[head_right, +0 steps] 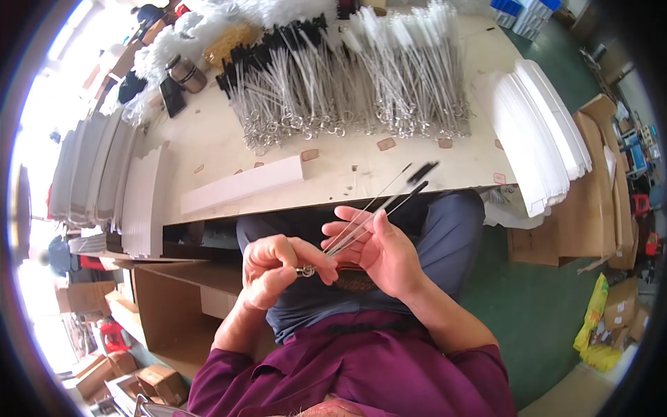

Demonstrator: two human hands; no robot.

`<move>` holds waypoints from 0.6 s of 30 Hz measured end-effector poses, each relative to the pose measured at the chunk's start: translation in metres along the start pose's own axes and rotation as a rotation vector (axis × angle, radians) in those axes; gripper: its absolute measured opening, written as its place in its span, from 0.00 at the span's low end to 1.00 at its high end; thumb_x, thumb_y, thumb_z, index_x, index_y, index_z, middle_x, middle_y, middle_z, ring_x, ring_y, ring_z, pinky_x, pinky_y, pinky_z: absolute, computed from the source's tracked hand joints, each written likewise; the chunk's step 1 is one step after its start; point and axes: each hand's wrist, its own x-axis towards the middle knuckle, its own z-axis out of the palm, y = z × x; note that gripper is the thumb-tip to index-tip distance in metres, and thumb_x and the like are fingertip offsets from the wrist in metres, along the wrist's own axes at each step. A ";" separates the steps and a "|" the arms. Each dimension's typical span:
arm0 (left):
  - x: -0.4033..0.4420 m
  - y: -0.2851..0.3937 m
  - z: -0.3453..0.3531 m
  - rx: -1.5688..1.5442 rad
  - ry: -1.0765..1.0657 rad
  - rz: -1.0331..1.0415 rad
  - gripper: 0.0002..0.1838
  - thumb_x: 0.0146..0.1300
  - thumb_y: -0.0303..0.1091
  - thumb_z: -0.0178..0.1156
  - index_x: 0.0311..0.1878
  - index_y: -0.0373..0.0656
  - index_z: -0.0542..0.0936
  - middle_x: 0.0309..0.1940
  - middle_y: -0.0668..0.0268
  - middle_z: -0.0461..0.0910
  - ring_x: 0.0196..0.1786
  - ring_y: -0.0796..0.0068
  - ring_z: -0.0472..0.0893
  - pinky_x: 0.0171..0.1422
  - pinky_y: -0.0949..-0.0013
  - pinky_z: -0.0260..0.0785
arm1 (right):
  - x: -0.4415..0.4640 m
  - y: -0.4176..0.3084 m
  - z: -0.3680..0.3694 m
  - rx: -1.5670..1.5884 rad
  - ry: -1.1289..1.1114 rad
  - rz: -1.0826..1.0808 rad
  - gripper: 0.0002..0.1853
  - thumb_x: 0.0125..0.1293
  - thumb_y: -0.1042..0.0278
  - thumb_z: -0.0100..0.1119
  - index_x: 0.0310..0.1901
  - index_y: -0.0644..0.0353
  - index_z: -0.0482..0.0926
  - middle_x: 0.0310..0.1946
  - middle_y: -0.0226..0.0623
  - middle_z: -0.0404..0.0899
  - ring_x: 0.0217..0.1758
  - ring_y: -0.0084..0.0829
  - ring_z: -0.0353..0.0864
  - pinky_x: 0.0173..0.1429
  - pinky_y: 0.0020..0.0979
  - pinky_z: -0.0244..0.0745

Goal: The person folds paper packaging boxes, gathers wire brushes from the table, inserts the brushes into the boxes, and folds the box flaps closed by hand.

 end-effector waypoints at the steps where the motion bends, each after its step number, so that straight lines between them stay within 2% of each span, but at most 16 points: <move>1: -0.001 -0.001 0.003 0.013 -0.019 -0.008 0.07 0.70 0.21 0.52 0.34 0.39 0.71 0.54 0.36 0.84 0.50 0.55 0.88 0.56 0.54 0.82 | 0.002 -0.002 0.002 0.135 -0.023 0.005 0.32 0.85 0.40 0.39 0.66 0.63 0.77 0.57 0.50 0.84 0.58 0.43 0.87 0.63 0.42 0.82; 2: -0.002 -0.001 0.004 0.041 -0.031 -0.014 0.07 0.70 0.21 0.52 0.33 0.39 0.71 0.55 0.36 0.83 0.50 0.55 0.88 0.55 0.54 0.82 | 0.002 -0.004 0.002 0.268 -0.049 0.011 0.30 0.86 0.42 0.38 0.65 0.61 0.78 0.56 0.51 0.85 0.59 0.45 0.87 0.64 0.44 0.82; 3: -0.004 -0.001 0.006 0.041 -0.042 -0.014 0.07 0.70 0.21 0.52 0.33 0.39 0.71 0.55 0.36 0.83 0.50 0.55 0.88 0.55 0.54 0.82 | 0.003 0.000 -0.003 0.268 -0.049 0.000 0.30 0.86 0.42 0.38 0.65 0.61 0.78 0.56 0.51 0.85 0.59 0.45 0.87 0.64 0.44 0.82; 5: -0.007 0.000 0.009 0.083 0.046 0.025 0.08 0.70 0.22 0.54 0.32 0.39 0.72 0.57 0.36 0.83 0.50 0.55 0.88 0.56 0.55 0.82 | 0.006 0.009 -0.013 0.373 -0.129 -0.041 0.26 0.87 0.46 0.38 0.62 0.58 0.78 0.53 0.50 0.86 0.58 0.47 0.87 0.64 0.47 0.82; 6: -0.010 -0.003 0.005 0.134 0.070 0.044 0.09 0.69 0.24 0.56 0.31 0.39 0.72 0.61 0.37 0.81 0.49 0.56 0.88 0.56 0.55 0.82 | 0.002 0.007 -0.011 0.337 -0.058 -0.061 0.25 0.87 0.47 0.38 0.57 0.59 0.79 0.48 0.47 0.88 0.55 0.47 0.88 0.63 0.48 0.82; 7: -0.012 -0.004 0.006 0.106 0.134 0.047 0.08 0.69 0.24 0.57 0.31 0.39 0.73 0.64 0.37 0.79 0.50 0.57 0.88 0.56 0.56 0.81 | 0.002 0.005 -0.012 0.335 -0.058 -0.065 0.25 0.87 0.47 0.38 0.57 0.59 0.79 0.48 0.47 0.88 0.55 0.47 0.88 0.63 0.48 0.82; 9: -0.015 -0.012 -0.002 0.339 0.154 0.071 0.07 0.68 0.24 0.60 0.31 0.38 0.75 0.67 0.36 0.76 0.50 0.54 0.88 0.55 0.53 0.82 | 0.002 -0.002 -0.011 0.202 -0.016 -0.193 0.24 0.87 0.47 0.39 0.53 0.59 0.79 0.43 0.43 0.87 0.54 0.48 0.88 0.63 0.49 0.83; 10: -0.015 -0.017 0.000 0.426 0.161 0.058 0.05 0.66 0.21 0.60 0.32 0.37 0.76 0.67 0.37 0.76 0.51 0.56 0.88 0.56 0.55 0.81 | 0.003 -0.007 -0.006 0.171 0.128 -0.203 0.24 0.87 0.46 0.40 0.51 0.59 0.78 0.34 0.36 0.81 0.45 0.44 0.88 0.60 0.51 0.84; 11: -0.013 -0.023 0.002 0.516 0.169 0.046 0.04 0.64 0.18 0.59 0.33 0.36 0.77 0.67 0.38 0.76 0.52 0.57 0.88 0.56 0.57 0.81 | 0.006 -0.011 -0.010 0.169 0.124 -0.210 0.24 0.87 0.46 0.40 0.51 0.59 0.78 0.34 0.36 0.81 0.45 0.44 0.88 0.60 0.51 0.84; 13: -0.014 -0.042 0.001 0.647 0.143 -0.018 0.02 0.65 0.18 0.63 0.38 0.35 0.81 0.62 0.43 0.81 0.52 0.63 0.87 0.57 0.63 0.79 | 0.015 -0.019 -0.022 0.239 0.181 -0.303 0.24 0.86 0.45 0.42 0.51 0.59 0.78 0.28 0.30 0.74 0.35 0.36 0.82 0.48 0.47 0.84; 14: -0.014 -0.053 0.003 0.652 0.133 -0.045 0.02 0.66 0.19 0.64 0.40 0.35 0.82 0.60 0.46 0.82 0.50 0.66 0.87 0.55 0.66 0.79 | 0.019 -0.027 -0.016 0.183 0.324 -0.339 0.23 0.86 0.45 0.44 0.53 0.60 0.77 0.25 0.25 0.67 0.26 0.27 0.70 0.35 0.36 0.75; 15: -0.013 -0.062 0.006 0.657 0.122 -0.073 0.04 0.66 0.19 0.65 0.43 0.34 0.83 0.58 0.49 0.84 0.49 0.68 0.88 0.53 0.68 0.79 | 0.023 -0.032 -0.028 0.143 0.323 -0.365 0.23 0.85 0.45 0.45 0.55 0.60 0.77 0.24 0.22 0.64 0.23 0.20 0.61 0.26 0.27 0.60; 17: -0.007 -0.077 0.017 0.627 0.090 -0.193 0.08 0.67 0.20 0.67 0.48 0.33 0.85 0.55 0.55 0.86 0.45 0.71 0.88 0.48 0.72 0.80 | 0.030 -0.041 -0.039 0.141 0.412 -0.359 0.23 0.85 0.45 0.45 0.55 0.60 0.77 0.23 0.20 0.61 0.20 0.16 0.55 0.23 0.24 0.54; 18: -0.004 -0.092 0.017 0.686 0.057 -0.092 0.10 0.67 0.20 0.68 0.50 0.34 0.85 0.52 0.56 0.86 0.42 0.72 0.88 0.45 0.72 0.81 | 0.033 -0.046 -0.041 0.126 0.431 -0.379 0.24 0.86 0.45 0.44 0.56 0.60 0.76 0.23 0.19 0.60 0.20 0.15 0.53 0.21 0.22 0.50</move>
